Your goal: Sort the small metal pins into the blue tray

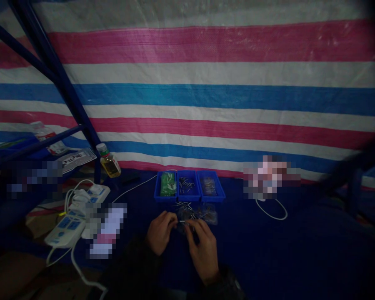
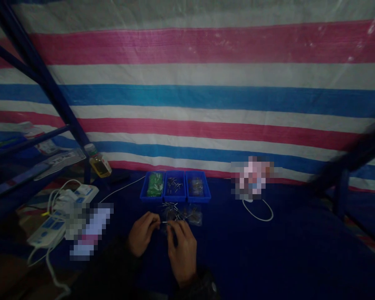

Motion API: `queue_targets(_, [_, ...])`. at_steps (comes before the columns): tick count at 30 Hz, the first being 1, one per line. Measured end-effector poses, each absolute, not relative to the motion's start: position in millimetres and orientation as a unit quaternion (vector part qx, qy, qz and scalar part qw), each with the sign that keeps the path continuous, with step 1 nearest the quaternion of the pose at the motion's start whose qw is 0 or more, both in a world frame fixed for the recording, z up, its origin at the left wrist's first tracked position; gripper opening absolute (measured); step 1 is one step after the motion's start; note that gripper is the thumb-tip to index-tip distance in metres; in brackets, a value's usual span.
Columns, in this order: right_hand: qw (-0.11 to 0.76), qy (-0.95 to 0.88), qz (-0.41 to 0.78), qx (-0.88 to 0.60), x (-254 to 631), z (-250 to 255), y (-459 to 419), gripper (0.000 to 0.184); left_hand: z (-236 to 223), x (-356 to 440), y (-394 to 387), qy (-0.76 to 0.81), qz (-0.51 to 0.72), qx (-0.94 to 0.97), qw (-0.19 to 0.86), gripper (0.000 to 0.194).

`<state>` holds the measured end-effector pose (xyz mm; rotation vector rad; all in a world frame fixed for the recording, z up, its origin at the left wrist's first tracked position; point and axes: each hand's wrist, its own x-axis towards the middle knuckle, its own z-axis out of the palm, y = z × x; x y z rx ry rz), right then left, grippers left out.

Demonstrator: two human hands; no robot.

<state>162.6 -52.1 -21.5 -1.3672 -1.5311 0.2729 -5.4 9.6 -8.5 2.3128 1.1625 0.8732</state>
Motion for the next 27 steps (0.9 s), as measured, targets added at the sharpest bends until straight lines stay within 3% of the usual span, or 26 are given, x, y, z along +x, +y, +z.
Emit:
queue_targets(5, [0.503,-0.647,0.114,-0.561,163.0,-23.1,-51.6,0.018,-3.7,-3.6,3.8,0.356,0.338,0.842,0.224,0.025])
queue_targets(27, [0.518,-0.640,0.195,-0.533,162.5,-20.3,-52.6,0.023,-1.4,-2.9,1.8,0.344,0.320,0.854,0.225,0.018])
